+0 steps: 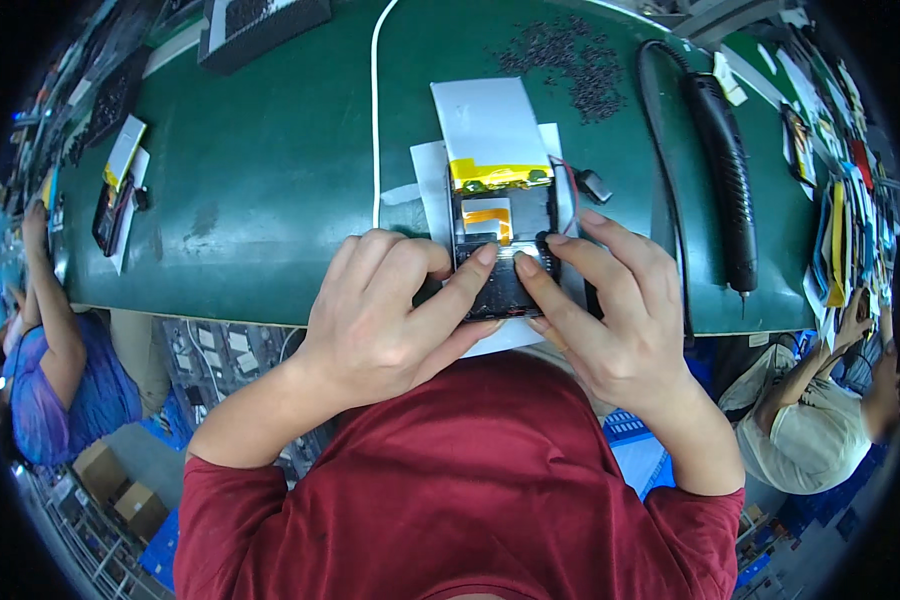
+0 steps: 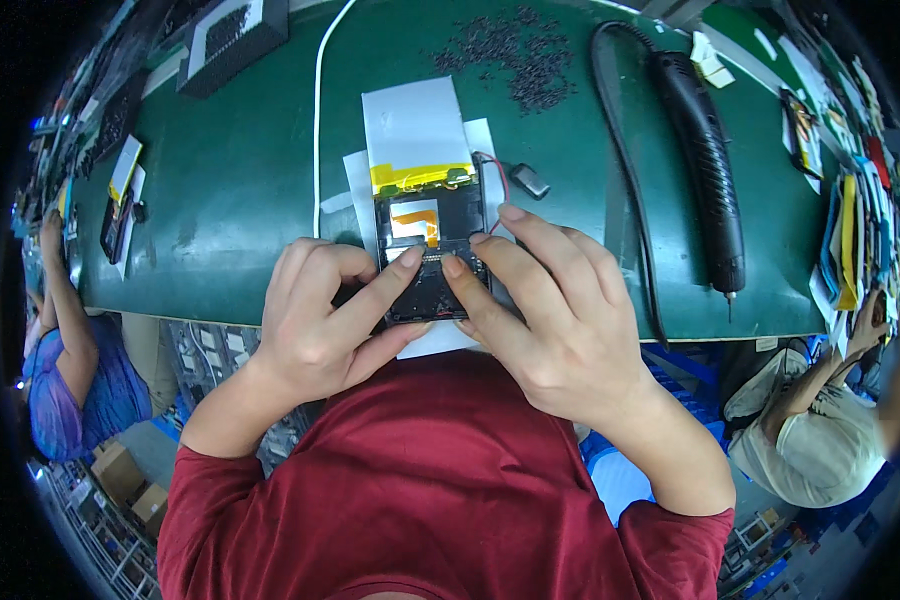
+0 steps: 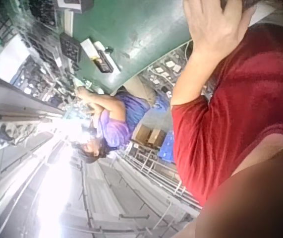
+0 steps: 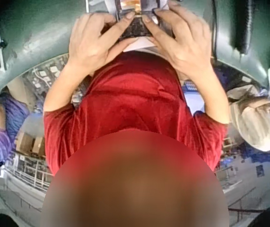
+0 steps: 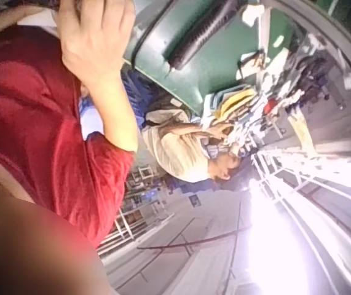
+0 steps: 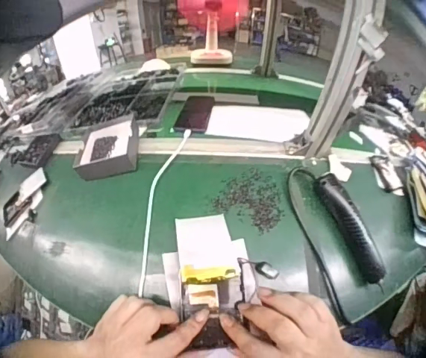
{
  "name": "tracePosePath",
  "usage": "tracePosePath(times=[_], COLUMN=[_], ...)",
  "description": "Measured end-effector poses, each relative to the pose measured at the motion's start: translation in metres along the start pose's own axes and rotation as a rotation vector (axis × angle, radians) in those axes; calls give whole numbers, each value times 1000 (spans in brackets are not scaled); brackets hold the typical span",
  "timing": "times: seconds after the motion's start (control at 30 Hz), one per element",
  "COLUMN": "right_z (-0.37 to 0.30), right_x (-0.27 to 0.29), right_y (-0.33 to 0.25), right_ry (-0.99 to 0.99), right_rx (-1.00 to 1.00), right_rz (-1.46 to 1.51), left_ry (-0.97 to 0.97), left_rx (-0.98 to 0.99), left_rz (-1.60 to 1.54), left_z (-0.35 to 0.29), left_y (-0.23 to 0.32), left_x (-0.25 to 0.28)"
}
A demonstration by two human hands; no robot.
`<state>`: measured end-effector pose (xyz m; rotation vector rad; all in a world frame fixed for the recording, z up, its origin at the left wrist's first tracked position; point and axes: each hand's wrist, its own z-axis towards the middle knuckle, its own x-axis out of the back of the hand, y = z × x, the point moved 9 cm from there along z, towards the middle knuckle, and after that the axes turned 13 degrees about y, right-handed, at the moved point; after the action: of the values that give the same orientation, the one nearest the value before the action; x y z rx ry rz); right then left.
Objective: Assembling a handheld electronic device by installing the battery and fastening components with an electric screwdriver.
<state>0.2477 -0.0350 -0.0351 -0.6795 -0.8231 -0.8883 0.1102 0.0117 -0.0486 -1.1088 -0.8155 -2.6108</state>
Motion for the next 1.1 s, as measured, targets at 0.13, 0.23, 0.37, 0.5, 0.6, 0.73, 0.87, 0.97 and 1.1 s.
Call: tracePosePath(times=[0.13,0.23,0.37,0.5,0.6,0.73,0.87,0.97,1.1], right_z=[12,16,-7,-17,-9,5,55,104,119], right_x=[13,51,63,53,74,154,154,90,31], right_y=[6,67,156,174,165,131,126,134,153], right_ry=[-23,249,101,54,247,919,1158,993,988], right_rx=[-19,-184,-578,-697,-559,-314,-337,-517,-654], right_rz=[74,-219,-539,-538,-447,-23,1058,1470,1393], left_ry=[0,18,41,53,71,65,88,123,297], left_rx=[4,-15,-13,-4,-16,8,30,59,9], left_rz=[37,46,9,-7,23,-8,-30,-160,-149], left_z=[0,-2,1,3,4,4,3,14,62], left_y=[1,4,7,8,9,8,5,2,-35], left_x=[1,3,5,6,9,10,13,24,53])
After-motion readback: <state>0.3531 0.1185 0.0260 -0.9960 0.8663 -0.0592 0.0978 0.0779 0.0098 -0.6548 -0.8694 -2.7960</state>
